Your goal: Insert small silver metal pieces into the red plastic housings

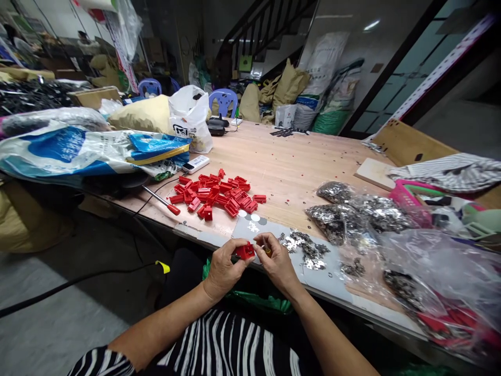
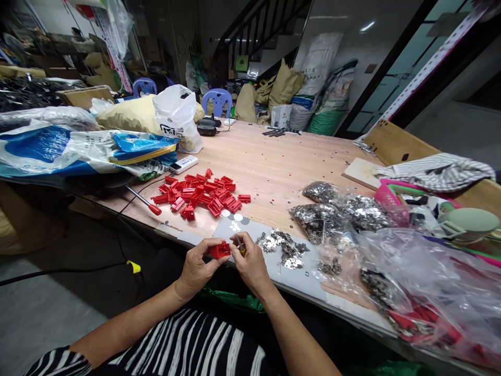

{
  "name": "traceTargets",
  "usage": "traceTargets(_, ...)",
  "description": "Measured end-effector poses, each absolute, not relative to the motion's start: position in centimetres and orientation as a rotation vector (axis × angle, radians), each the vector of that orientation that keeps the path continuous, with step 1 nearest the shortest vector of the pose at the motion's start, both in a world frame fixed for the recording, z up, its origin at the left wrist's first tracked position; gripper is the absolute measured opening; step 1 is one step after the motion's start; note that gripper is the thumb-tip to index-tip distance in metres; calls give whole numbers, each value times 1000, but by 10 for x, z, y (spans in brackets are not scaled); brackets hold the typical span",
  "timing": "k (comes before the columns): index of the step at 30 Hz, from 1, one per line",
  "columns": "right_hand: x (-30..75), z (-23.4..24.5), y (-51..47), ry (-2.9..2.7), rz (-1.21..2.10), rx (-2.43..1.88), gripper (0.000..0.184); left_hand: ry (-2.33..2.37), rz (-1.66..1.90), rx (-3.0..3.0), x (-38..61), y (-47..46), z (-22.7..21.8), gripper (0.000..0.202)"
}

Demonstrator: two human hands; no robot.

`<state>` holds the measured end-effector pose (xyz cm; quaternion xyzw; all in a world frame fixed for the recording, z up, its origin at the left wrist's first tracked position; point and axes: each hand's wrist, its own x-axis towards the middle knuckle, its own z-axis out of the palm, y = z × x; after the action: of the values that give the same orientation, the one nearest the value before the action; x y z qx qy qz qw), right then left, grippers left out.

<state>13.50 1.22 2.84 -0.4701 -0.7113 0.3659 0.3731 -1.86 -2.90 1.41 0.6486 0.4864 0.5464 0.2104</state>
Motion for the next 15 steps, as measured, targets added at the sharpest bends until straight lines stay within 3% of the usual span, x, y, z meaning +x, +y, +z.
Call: traceTargets(15, 139, 38, 13, -1661, 1422, -1093, 27, 1223, 1403, 1732, -19, -30, 18, 30)
